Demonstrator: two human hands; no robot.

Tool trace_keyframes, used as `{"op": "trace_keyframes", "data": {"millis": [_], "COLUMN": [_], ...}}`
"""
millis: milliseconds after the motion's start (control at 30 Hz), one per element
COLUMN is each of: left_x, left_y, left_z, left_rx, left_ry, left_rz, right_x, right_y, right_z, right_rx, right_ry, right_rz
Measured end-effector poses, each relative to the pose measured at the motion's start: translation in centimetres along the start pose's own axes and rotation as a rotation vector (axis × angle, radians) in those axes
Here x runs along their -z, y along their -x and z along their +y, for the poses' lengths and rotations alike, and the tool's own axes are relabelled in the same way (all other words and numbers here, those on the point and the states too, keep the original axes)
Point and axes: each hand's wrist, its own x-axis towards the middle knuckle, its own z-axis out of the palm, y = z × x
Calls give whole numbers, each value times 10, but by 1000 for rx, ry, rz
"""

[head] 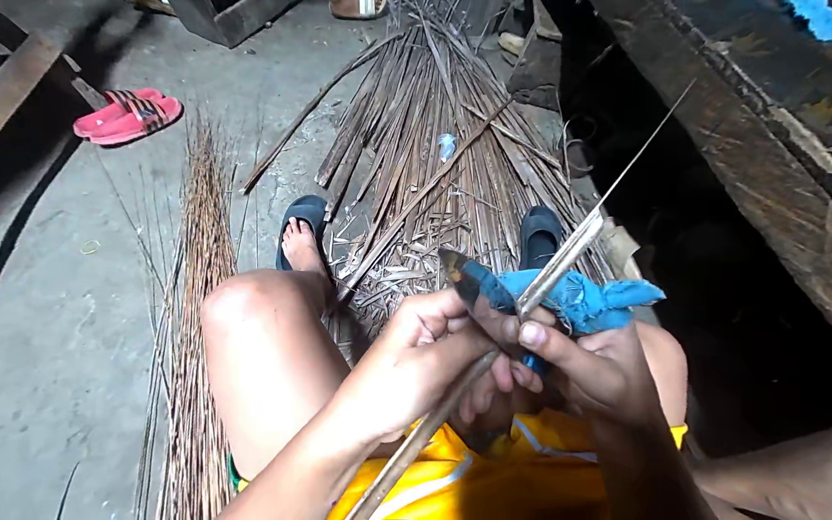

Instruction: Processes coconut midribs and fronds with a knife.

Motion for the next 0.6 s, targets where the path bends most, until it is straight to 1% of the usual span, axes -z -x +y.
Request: {"op": "trace_keyframes", "data": {"millis": [100,200,300,400,467,600], "left_x": [-4,-6,-4,-2,-3,-12], "left_y": [2,3,3,2,1,1], "left_z": [-2,-1,0,-2,-4,-7], "left_rx": [-49,-2,82,100,81,-11], "left_ry": [6,95,210,289,267,105], "left_rz": [39,59,-1,-72,-68,6], "right_x": [6,9,14,16,14,8], "right_y": [-3,0,6,9,11,11], "right_z": [-2,-5,-6,-10,-11,-14], "right_rx": [-34,-85,-81,-62,-57,-50], "right_ry": [-32,-60,-43,8,22,-6], "right_rz": [-69,-99,-119,-128,-83,-2]}}
